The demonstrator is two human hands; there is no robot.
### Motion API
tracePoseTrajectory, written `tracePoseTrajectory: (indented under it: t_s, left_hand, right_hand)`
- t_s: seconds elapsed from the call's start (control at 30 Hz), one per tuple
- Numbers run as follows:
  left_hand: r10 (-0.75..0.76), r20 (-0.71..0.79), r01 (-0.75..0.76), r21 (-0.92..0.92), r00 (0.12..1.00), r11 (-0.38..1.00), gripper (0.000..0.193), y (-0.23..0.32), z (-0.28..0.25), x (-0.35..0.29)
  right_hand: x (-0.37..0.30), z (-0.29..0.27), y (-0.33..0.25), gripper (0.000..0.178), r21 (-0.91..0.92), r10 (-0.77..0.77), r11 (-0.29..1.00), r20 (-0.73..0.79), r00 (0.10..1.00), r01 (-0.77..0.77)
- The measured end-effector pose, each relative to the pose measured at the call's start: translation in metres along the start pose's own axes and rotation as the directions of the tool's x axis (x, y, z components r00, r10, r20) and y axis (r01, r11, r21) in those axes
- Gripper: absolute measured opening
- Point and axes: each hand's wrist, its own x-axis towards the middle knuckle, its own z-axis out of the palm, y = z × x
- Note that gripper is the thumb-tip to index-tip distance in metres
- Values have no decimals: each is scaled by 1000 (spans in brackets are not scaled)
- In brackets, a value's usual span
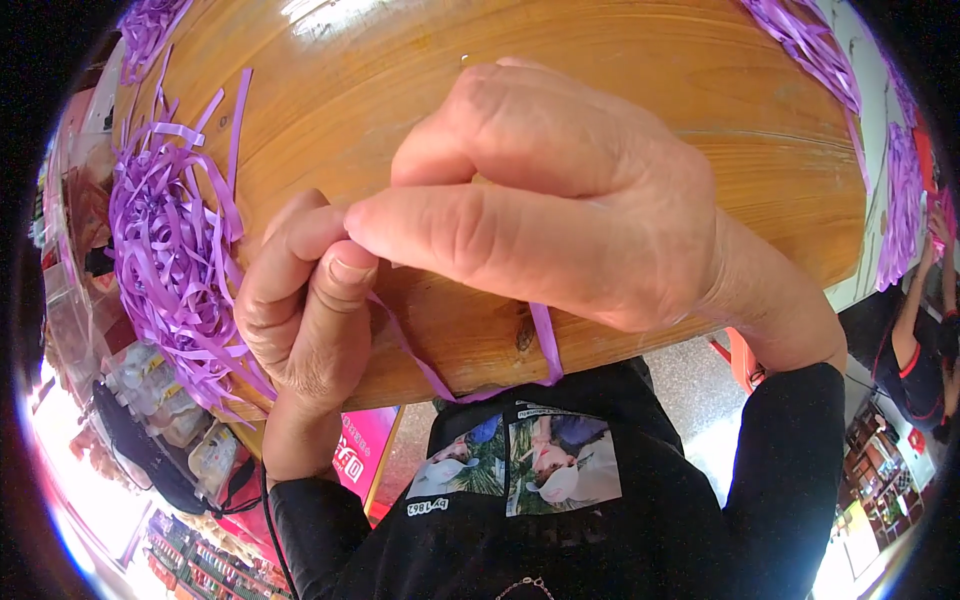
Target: The person picks up a purple ribbon from a pile on a wooden table and ties a knot at one end by hand. They then repeatedly fold and loop the ribbon around the initial knot to form a flower shape, occasionally dipping their fingers into a glass of water.
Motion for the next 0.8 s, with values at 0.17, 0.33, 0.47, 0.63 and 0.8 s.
tracePoseTrajectory:
  t_s: [0.17,0.33,0.47,0.63,0.8]
  left_hand:
    - [-159,61,164,-70,985,984,18,5,-2,-2]
    - [3,137,-17,108,991,994,21,7,-2,1]
    - [47,130,-79,257,990,963,24,9,-1,0]
    - [91,126,-115,198,988,973,23,2,-3,1]
    - [68,161,-98,182,985,978,23,3,-4,0]
  right_hand:
    - [-1,2,-1,41,46,35,998,6,999,-36]
    - [-1,2,-2,36,60,88,994,-7,996,-87]
    - [1,1,-3,34,65,83,994,15,996,-84]
    - [2,4,-8,32,133,191,973,1,982,-189]
    - [3,6,-8,32,135,194,973,-32,980,-188]
